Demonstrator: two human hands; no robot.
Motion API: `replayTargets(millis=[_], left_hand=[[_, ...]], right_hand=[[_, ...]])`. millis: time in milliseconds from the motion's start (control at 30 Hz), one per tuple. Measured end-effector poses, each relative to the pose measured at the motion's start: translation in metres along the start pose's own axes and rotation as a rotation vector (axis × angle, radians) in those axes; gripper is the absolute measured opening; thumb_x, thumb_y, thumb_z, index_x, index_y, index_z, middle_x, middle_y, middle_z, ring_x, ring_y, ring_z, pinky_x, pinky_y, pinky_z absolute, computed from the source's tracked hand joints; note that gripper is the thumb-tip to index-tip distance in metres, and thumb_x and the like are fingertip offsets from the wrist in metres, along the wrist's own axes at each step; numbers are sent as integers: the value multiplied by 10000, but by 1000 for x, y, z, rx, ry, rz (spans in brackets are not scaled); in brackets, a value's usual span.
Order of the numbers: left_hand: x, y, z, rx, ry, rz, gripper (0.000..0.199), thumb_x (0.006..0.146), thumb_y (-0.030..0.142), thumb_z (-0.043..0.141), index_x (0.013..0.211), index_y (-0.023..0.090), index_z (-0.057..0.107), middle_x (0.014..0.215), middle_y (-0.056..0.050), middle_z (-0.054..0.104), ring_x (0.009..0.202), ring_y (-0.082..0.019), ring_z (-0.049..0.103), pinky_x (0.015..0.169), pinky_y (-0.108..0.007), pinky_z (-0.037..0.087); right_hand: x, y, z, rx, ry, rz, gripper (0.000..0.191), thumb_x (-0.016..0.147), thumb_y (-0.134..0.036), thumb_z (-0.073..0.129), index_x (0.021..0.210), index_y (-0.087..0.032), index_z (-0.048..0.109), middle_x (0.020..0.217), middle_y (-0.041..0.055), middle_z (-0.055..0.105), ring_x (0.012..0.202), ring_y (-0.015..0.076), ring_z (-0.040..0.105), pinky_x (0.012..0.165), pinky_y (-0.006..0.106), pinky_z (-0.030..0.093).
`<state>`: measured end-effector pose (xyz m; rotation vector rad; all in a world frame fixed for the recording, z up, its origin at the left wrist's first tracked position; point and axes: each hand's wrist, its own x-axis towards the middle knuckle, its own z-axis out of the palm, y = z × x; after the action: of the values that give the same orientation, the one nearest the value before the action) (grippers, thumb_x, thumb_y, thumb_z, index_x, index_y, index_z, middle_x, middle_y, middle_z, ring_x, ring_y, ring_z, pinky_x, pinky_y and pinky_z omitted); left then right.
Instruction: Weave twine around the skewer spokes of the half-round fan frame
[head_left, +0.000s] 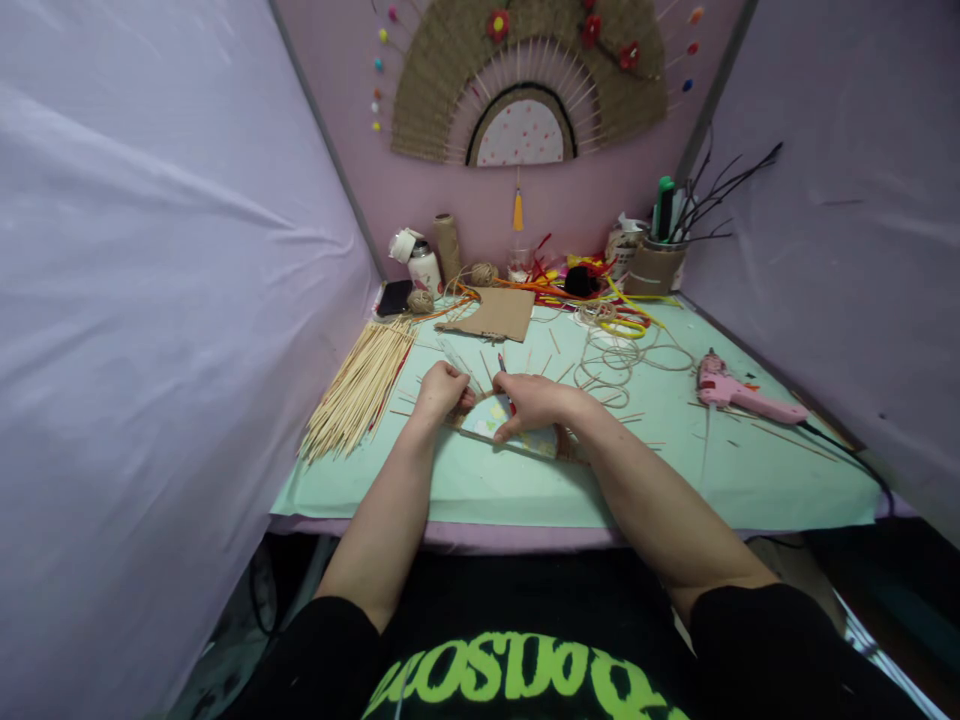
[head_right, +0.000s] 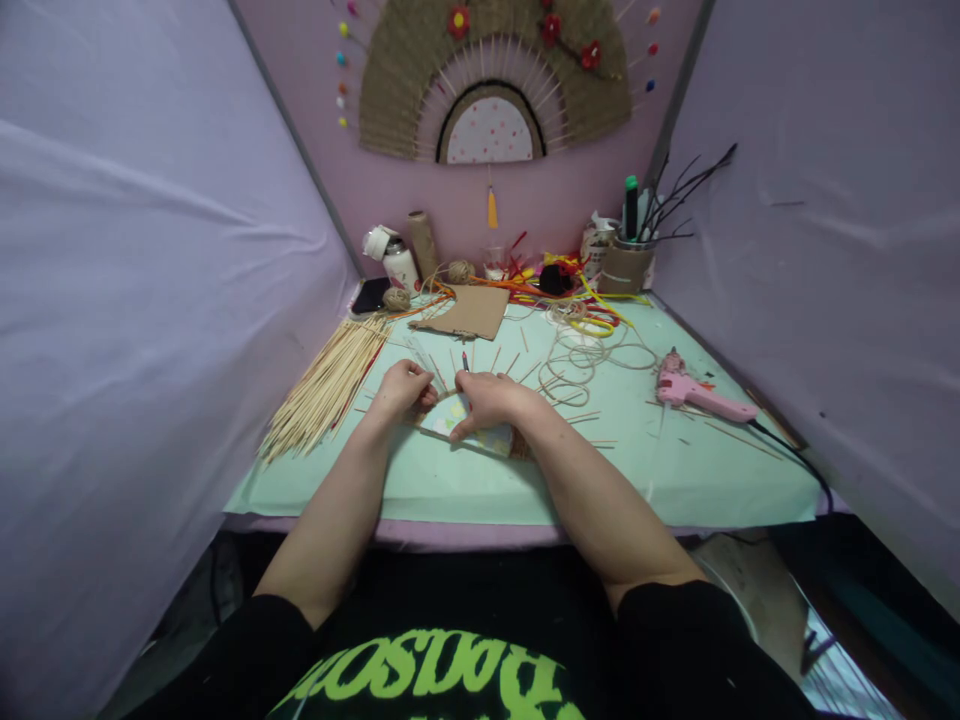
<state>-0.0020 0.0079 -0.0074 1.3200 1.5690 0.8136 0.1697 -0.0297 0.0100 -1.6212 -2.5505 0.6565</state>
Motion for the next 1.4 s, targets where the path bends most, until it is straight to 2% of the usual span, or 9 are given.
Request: replayTargets(millis=[133, 467, 867, 1200, 1300, 1400], left_hand=[[0, 1, 1, -50, -18, -21, 124, 813, 114, 516, 807, 193, 420, 512, -8, 609, 392, -119, 558, 448, -220, 459], [3, -4, 2, 17, -16, -1, 114, 802, 124, 525, 839, 187, 437, 521, -7, 616, 409, -132, 580, 448, -218, 460], [-3, 3, 1, 25, -2, -27, 109, 822, 114, 507, 888, 175, 444, 508, -2, 606, 381, -124, 557, 443, -218, 453], [0, -1, 1, 59, -16, -31, 110, 819, 125, 520, 842, 196, 438, 514, 6, 610, 418, -142, 593, 450, -222, 464], [-1, 0, 1, 65, -24, -41, 97, 824, 134, 529, 830, 193, 453, 513, -1, 615, 432, -149, 603, 465, -230, 472], [-1, 0, 1, 64, -26, -37, 107, 813, 126, 545, 779, 189, 466, 515, -14, 622, 428, -146, 598, 471, -234, 473]], right_hand=[[0, 0, 0, 2, 0, 1, 738, 541, -596, 799, 1109, -226, 509, 1092, 106, 635, 1009, 298, 592, 789, 338, 422], [-1, -2, -2, -19, -17, 3, 743, 566, -594, 785, 1133, -206, 502, 1097, 114, 626, 1013, 292, 584, 792, 332, 418], [1, 0, 0, -3, -8, -3, 743, 560, -594, 787, 1129, -206, 508, 1097, 115, 628, 1013, 296, 581, 773, 332, 414], [0, 1, 0, 7, -3, -7, 751, 547, -573, 807, 1134, -201, 521, 1105, 122, 637, 1019, 301, 593, 785, 333, 432], [1, 7, -2, 64, 10, -7, 825, 530, -545, 828, 1200, -197, 494, 1153, 132, 630, 1035, 298, 602, 793, 323, 449], [1, 13, -7, 157, 81, 8, 902, 556, -472, 840, 1303, -189, 421, 1212, 144, 616, 1069, 283, 604, 821, 308, 457]])
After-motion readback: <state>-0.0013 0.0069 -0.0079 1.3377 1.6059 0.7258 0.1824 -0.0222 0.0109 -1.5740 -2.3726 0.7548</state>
